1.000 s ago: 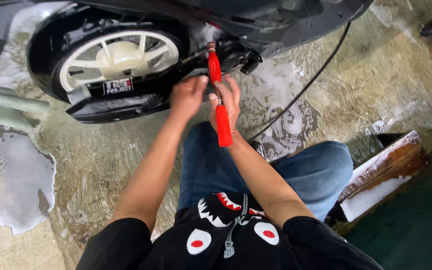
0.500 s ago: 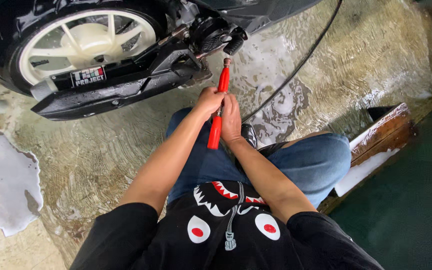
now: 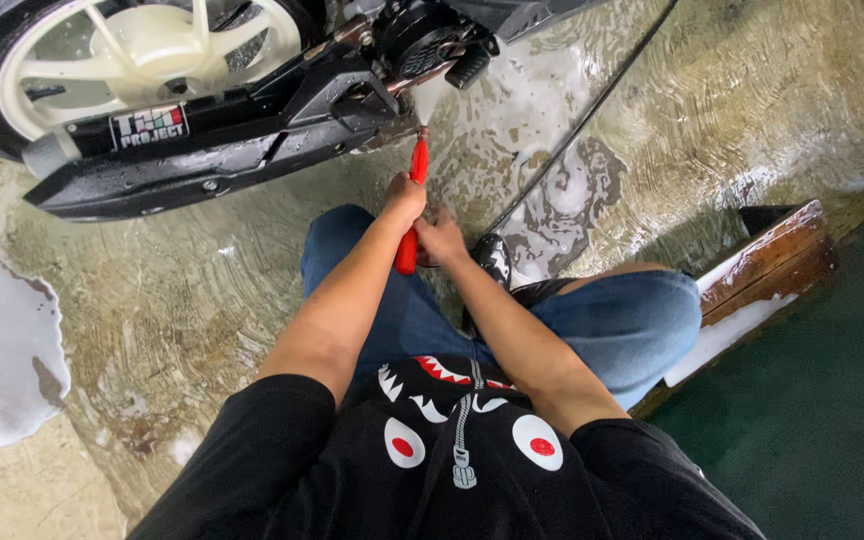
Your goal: The person uses a pressure washer to rinse soap off a black Honda motorcycle. They systematically spray the lower body, wheels, and engine area, moving around the vehicle to cover different sides.
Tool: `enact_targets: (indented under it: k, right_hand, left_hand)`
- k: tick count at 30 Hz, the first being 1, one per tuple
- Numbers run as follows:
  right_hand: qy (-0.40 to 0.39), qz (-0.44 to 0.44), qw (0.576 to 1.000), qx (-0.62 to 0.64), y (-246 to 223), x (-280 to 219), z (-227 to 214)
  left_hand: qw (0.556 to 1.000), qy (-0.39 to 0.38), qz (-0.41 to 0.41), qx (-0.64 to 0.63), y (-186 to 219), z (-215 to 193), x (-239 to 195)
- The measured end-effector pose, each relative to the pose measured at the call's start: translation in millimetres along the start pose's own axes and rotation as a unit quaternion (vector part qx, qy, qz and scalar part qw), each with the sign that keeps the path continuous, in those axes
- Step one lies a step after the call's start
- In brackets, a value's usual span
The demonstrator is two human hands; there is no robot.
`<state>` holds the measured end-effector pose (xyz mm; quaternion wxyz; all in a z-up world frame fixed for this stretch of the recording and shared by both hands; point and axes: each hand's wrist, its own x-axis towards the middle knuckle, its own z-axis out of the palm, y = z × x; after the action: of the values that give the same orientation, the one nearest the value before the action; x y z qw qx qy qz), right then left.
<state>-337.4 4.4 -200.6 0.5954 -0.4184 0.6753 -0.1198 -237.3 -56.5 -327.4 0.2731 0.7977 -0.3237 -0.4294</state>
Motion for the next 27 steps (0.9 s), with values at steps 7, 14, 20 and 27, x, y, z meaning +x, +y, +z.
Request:
enact_targets:
  k: [7,14,20,27]
  right_hand:
    - [-0.265,0.008,0.892,0.367,9,3,-25]
    - [-0.023,-0.133,0.989,-0.065,41,63,-13]
    - [0.089,-0.059,0.95,-0.293,105,96,-34]
    - [0.088,0.024,0.94,-0.329,117,121,-83]
  left_hand:
    - [0.988,0.032,0.15,-0.001,17,19,0]
    - [0.98,0.021,0.195,0.041,-4,31,6]
    - [0.937,-0.323,0.121,0.052,-19,60,-17]
    - [0.902,-0.407,0.134,-0.061,0,73,-38]
